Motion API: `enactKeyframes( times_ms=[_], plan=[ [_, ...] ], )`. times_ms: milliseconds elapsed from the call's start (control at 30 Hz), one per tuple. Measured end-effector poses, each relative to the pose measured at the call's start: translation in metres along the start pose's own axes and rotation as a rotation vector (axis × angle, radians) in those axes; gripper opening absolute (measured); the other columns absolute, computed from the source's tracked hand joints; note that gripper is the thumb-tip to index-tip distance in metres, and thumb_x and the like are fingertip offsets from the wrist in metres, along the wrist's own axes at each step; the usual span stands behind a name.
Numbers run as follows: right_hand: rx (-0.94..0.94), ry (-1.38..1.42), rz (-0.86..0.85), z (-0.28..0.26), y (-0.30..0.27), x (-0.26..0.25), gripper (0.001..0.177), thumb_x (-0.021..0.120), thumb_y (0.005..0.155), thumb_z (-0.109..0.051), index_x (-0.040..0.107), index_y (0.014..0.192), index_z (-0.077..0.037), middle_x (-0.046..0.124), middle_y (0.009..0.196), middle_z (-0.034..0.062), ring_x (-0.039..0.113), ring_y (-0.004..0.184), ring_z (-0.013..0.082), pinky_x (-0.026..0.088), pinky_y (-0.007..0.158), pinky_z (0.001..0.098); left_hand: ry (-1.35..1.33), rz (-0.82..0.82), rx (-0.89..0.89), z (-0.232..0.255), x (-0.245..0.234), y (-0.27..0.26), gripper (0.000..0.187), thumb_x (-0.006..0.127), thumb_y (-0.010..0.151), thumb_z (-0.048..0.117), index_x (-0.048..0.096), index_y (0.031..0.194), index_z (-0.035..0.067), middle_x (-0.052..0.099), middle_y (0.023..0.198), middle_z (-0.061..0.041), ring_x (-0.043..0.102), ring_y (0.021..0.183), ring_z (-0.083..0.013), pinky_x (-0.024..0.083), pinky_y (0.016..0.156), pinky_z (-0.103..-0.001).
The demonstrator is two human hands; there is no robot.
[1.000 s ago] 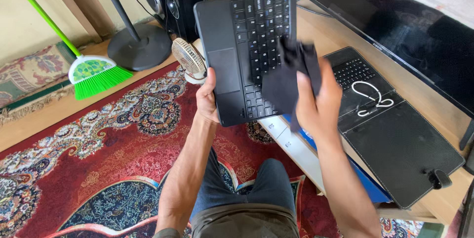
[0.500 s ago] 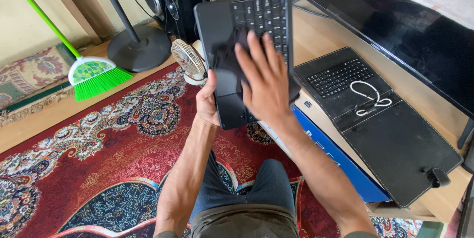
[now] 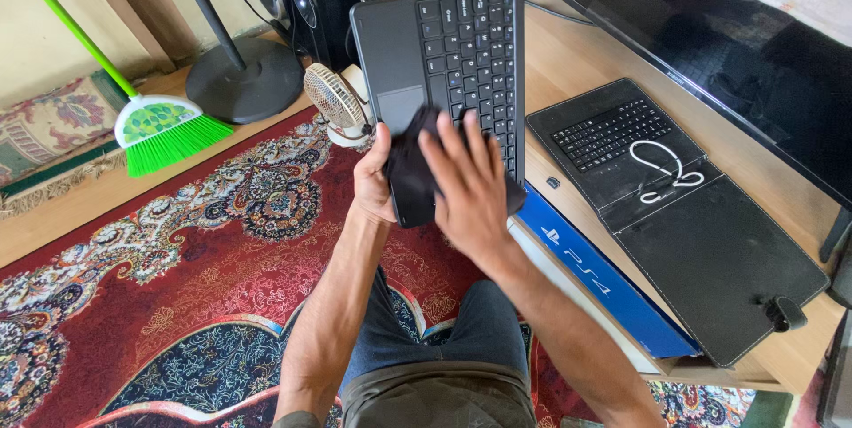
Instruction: The person picks up a tablet case from a desk, holds it with both hands, and wipes the exterior surfaces and keyboard with a dark cloth.
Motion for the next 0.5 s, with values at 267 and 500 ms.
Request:
enactKeyframes(
  times_ms=[267,500],
  plan=[
    [0.038,-0.11,0.102,0.039,0.076,-0.032,0.079,0.069,0.093,0.001,0.039,0.164,-0.017,0.024,0.173,0.0115,0.019,0.161,0.0386,0.025,0.128,0.0665,0.082,0.013,0.065,-0.006,0.006,-0.003,0.059,0.058,0.105,0.048,0.057,0.139,0.0,0.069,0.128,-0.018,0.071,0.112,-0.0326,0.058,0.099,-0.05],
    [-0.004,-0.116,0.099,0.039,0.06,-0.033,0.075,0.07,0.089,0.001,0.045,0.159,-0.012,0.032,0.17,0.0107,0.027,0.158,0.0373,0.03,0.125,0.0599,0.084,0.012,0.149,0.001,0.016,-0.004,0.056,0.058,0.107,0.045,0.057,0.14,0.0,0.069,0.129,-0.019,0.07,0.112,-0.0335,0.058,0.1,-0.051]
  ],
)
Point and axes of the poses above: each hand's wrist, its own y-axis towards the middle knuckle, its own x-axis out of the palm, z = x × y, the point moved 8 cm from there along y, towards the middle knuckle
